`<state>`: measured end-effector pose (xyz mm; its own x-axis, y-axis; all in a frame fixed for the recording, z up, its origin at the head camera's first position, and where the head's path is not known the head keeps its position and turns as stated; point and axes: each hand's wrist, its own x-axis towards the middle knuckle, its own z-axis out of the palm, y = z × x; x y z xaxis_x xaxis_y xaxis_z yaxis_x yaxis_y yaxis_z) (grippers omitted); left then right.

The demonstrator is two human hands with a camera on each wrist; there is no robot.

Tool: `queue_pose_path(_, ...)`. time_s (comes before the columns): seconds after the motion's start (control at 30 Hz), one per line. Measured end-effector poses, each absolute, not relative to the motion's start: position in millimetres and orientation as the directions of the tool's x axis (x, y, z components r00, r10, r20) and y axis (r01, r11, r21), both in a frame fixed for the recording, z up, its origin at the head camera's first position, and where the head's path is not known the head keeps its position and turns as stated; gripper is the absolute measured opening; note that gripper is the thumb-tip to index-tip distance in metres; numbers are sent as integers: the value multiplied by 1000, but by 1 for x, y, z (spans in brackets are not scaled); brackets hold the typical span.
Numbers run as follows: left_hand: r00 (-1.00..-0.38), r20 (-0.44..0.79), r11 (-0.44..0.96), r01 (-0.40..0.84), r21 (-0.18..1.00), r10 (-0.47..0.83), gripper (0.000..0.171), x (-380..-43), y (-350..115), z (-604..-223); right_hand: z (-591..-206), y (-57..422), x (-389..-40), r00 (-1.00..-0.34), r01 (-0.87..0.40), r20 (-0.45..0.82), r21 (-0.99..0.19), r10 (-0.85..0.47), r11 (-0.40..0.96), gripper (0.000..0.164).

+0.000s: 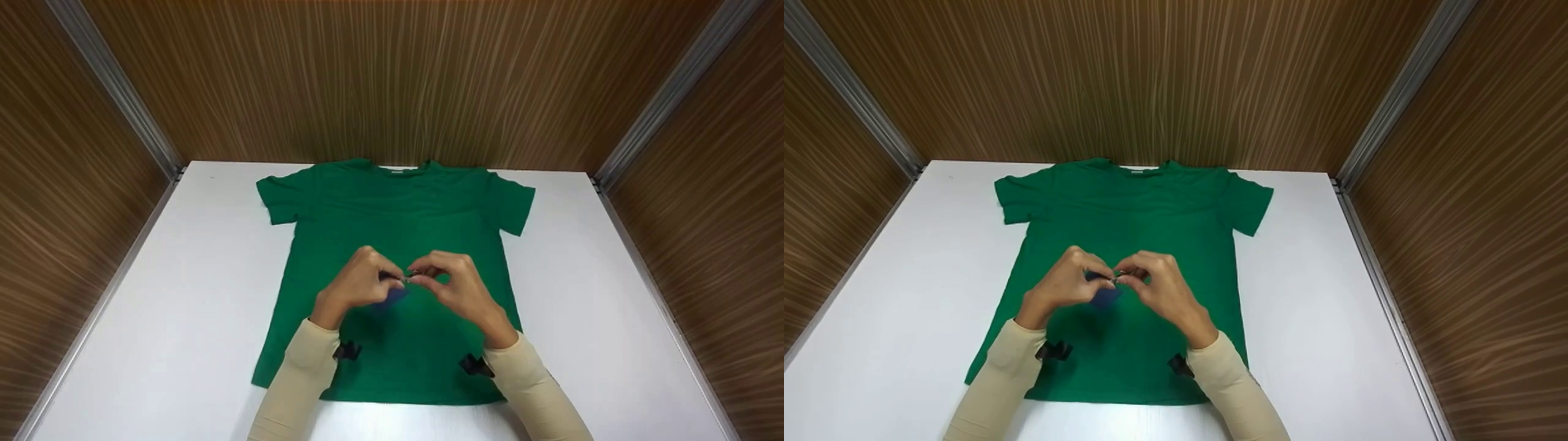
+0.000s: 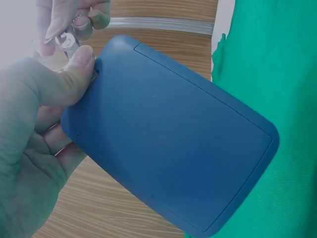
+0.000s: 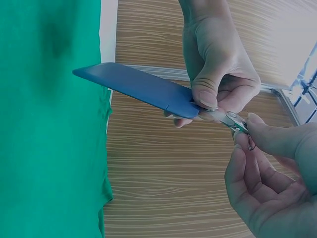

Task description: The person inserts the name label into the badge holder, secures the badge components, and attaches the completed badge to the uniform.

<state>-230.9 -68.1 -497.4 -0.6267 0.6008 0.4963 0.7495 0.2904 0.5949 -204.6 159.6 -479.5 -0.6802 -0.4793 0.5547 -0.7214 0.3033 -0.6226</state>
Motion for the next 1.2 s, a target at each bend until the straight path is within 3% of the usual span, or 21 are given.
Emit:
queue_pose_path(0.4, -643, 471, 296, 730, 616, 603, 13, -231, -68, -497, -479, 159, -205, -665, -734, 564, -615, -490, 289, 11)
queue_pose_path(0.63, -635, 469, 287, 733, 617, 614, 15, -232, -67, -498, -478, 161, -205, -689, -701, 507, -647, -517, 300, 16)
queue_pose_path(1.2, -632, 426, 246, 702, 668, 647, 11, -233, -67, -501, -475, 162, -204, -675, -719, 526, -627, -517, 301, 12)
